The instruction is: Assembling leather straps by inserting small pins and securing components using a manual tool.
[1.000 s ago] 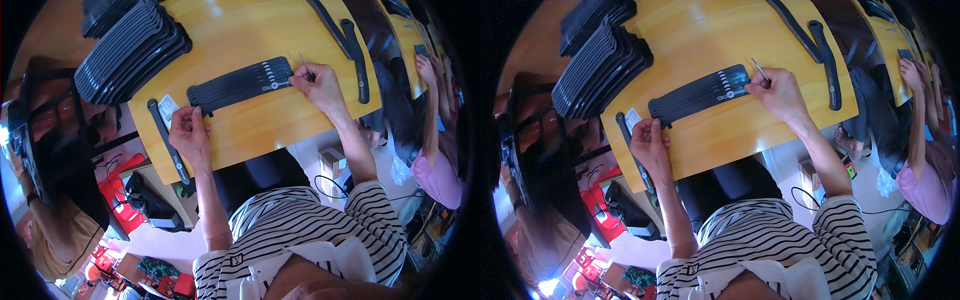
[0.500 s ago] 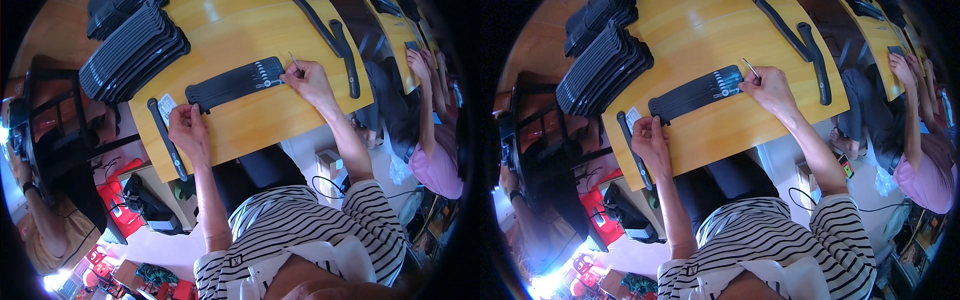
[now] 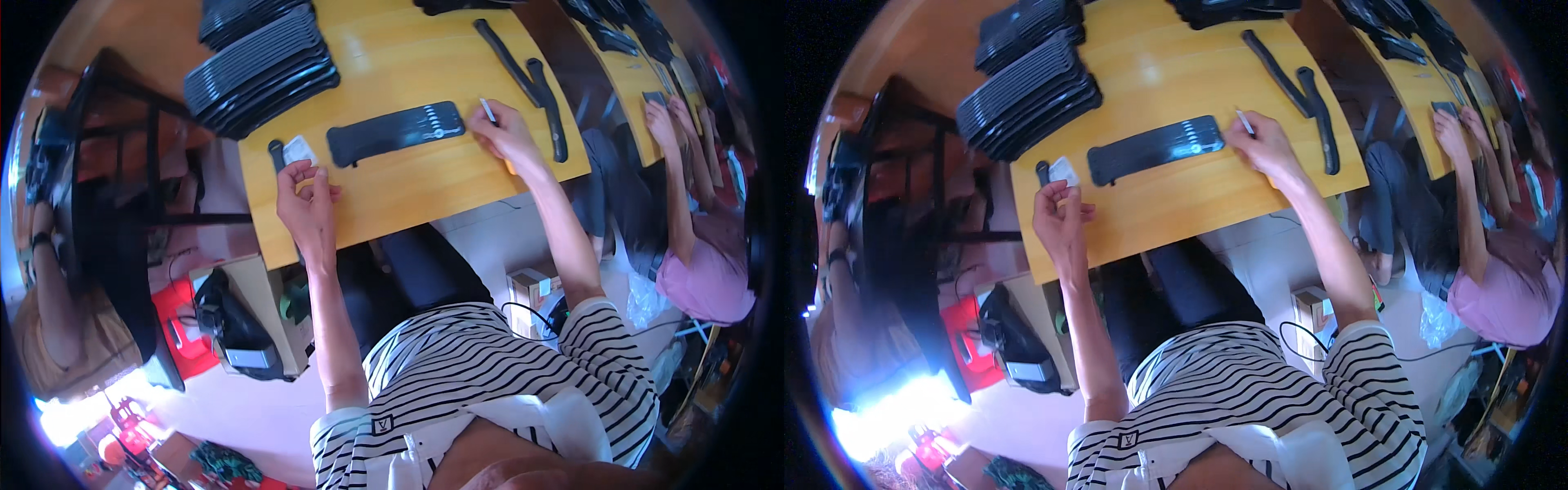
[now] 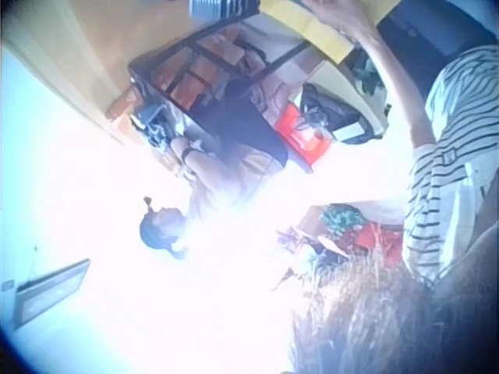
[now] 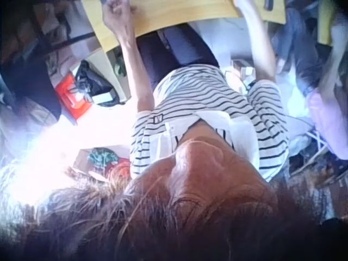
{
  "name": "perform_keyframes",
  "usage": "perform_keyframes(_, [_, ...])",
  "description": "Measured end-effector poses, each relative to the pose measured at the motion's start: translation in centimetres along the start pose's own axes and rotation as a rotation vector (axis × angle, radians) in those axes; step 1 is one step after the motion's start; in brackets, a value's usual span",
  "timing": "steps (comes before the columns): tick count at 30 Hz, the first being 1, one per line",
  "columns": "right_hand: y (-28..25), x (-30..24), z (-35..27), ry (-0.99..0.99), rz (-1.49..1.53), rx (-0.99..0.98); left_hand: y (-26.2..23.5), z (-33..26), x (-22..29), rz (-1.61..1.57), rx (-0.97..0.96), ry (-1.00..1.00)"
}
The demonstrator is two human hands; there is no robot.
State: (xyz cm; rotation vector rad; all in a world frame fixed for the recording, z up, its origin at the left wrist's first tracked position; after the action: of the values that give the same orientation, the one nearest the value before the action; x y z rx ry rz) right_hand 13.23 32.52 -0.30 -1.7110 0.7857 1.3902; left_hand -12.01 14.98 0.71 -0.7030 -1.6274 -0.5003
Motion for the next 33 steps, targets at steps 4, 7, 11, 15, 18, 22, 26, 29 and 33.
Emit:
perform_keyframes(4, [-0.8, -1.1, -4.2, 0.028, 0.122, 0.133, -5.9, -2.9, 1.7, 0.417, 0.27, 0.135])
perform_keyframes(7, [1.7, -1.8, -6.5, 0.023, 0.163, 0.064, -7.4, -3.5, -0.1, 0.932, 0.266, 0.089])
perform_keyframes(11, [6.4, -1.7, -8.5, 0.03, 0.107, -0.1, -7.8, -3.7, -2.5, 0.904, 0.198, -0.058])
perform_keyframes(15, [11.5, -2.9, -11.0, -0.004, -0.001, -0.229, -8.7, -3.3, -6.6, 0.42, -0.009, -0.184])
perform_keyframes(18, [15.1, -2.5, -12.6, 0.039, 0.081, -0.345, -6.9, -6.1, -5.5, -0.207, -0.194, -0.314])
perform_keyframes(22, [18.5, -3.0, -13.5, 0.029, 0.153, -0.373, -4.2, -8.8, -6.3, -0.656, -0.241, -0.415])
perform_keyframes(26, [19.2, -2.7, -13.8, 0.027, 0.21, -0.347, -2.7, -10.1, -6.6, -0.629, -0.258, -0.388])
perform_keyframes(29, [18.8, -0.8, -14.0, 0.383, 0.748, -0.367, -1.5, -10.9, -5.8, -0.81, -0.391, -0.436])
perform_keyframes(33, [18.4, -1.0, -13.9, 0.388, 0.785, -0.367, -1.2, -11.0, -5.9, -0.848, -0.368, -0.438])
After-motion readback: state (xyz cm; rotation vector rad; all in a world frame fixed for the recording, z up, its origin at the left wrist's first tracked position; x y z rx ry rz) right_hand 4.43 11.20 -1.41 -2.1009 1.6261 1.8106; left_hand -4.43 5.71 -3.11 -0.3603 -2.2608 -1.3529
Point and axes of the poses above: each hand's wrist, its own z-axis towards the middle knuckle, its own y-axis out of the palm, x = y × z, the point moved 7 cm from there along z, towards the middle knuckle, and after that the axes turned 8 degrees about -y, right-handed, at the moved point
